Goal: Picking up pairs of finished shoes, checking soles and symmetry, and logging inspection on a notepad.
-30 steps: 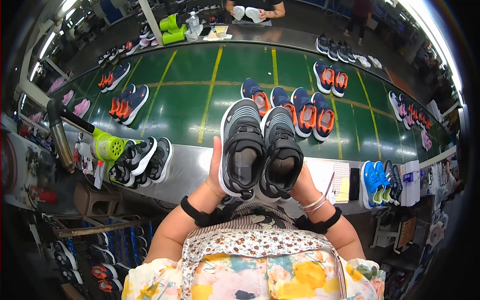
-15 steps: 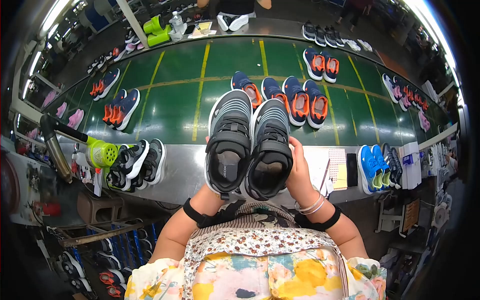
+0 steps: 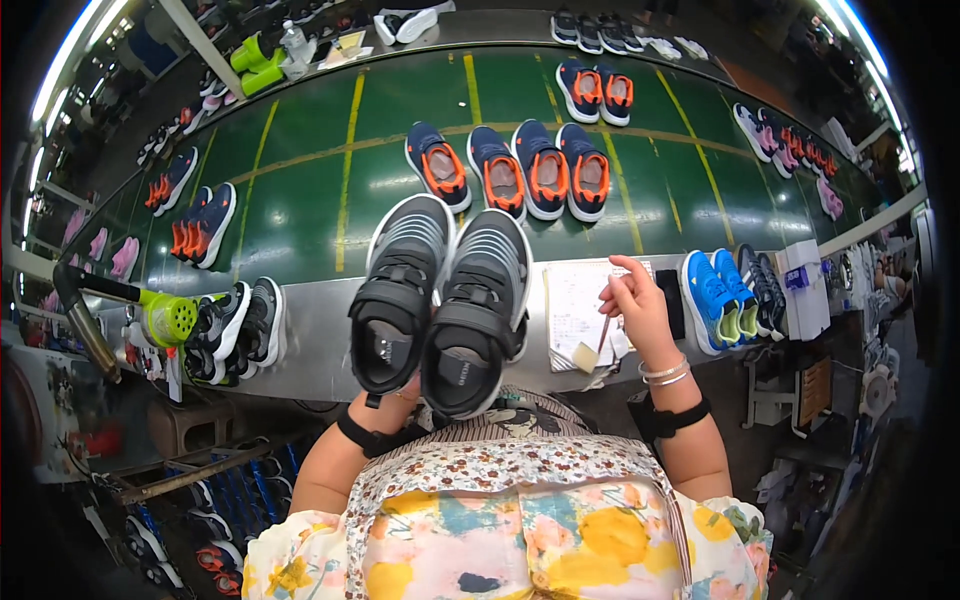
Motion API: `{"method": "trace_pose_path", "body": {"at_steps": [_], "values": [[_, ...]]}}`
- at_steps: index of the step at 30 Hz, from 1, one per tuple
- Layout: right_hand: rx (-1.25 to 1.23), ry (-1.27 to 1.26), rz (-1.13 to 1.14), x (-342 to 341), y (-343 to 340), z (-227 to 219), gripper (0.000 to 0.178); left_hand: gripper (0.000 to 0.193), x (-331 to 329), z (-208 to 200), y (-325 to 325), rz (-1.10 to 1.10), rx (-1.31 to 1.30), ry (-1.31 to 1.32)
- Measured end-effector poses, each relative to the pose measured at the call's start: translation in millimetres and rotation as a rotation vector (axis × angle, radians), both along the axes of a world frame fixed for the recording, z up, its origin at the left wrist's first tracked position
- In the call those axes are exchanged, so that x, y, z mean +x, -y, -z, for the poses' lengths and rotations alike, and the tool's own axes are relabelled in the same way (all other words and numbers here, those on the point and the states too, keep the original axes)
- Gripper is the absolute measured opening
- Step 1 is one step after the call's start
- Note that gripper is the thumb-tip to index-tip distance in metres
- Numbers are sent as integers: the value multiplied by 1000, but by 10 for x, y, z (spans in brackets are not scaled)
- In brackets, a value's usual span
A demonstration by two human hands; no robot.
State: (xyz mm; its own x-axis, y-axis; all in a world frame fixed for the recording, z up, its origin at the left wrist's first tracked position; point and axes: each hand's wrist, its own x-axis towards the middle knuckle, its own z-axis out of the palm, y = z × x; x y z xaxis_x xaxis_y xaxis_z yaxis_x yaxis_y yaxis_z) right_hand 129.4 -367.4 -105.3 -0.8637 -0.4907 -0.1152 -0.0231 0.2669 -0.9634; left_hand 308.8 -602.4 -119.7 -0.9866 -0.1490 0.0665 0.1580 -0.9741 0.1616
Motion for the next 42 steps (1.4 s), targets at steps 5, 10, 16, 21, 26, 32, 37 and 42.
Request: {"method": "trace_pose_path", "body": {"at_steps": [5, 10, 16, 21, 26, 32, 37, 42], "values": [[563, -239, -22, -356, -802, 1164, 20, 71, 362, 139, 149, 24, 8, 26], [735, -467, -89, -242, -647, 1626, 30, 70, 462, 163, 245, -34, -17, 89], [956, -425, -68, -281, -432, 1861, 21, 69, 586, 141, 89, -85, -59, 165], [427, -270, -38, -366, -595, 1939, 19, 68, 1216, 183, -36, -104, -97, 210], [-120, 261, -9, -249, -660, 1728, 19, 68, 883, 160, 105, -127, -121, 237], [-204, 643, 182, -75, -532, 1635, 33, 67, 1228, 206, 62, -143, -152, 282], [66, 450, 179, -37, -571, 1849, 17, 66, 1381, 199, 79, -157, -182, 324], [27, 410, 241, 28, -507, 1934, 14, 65, 1486, 184, 40, -179, -222, 361]]}}
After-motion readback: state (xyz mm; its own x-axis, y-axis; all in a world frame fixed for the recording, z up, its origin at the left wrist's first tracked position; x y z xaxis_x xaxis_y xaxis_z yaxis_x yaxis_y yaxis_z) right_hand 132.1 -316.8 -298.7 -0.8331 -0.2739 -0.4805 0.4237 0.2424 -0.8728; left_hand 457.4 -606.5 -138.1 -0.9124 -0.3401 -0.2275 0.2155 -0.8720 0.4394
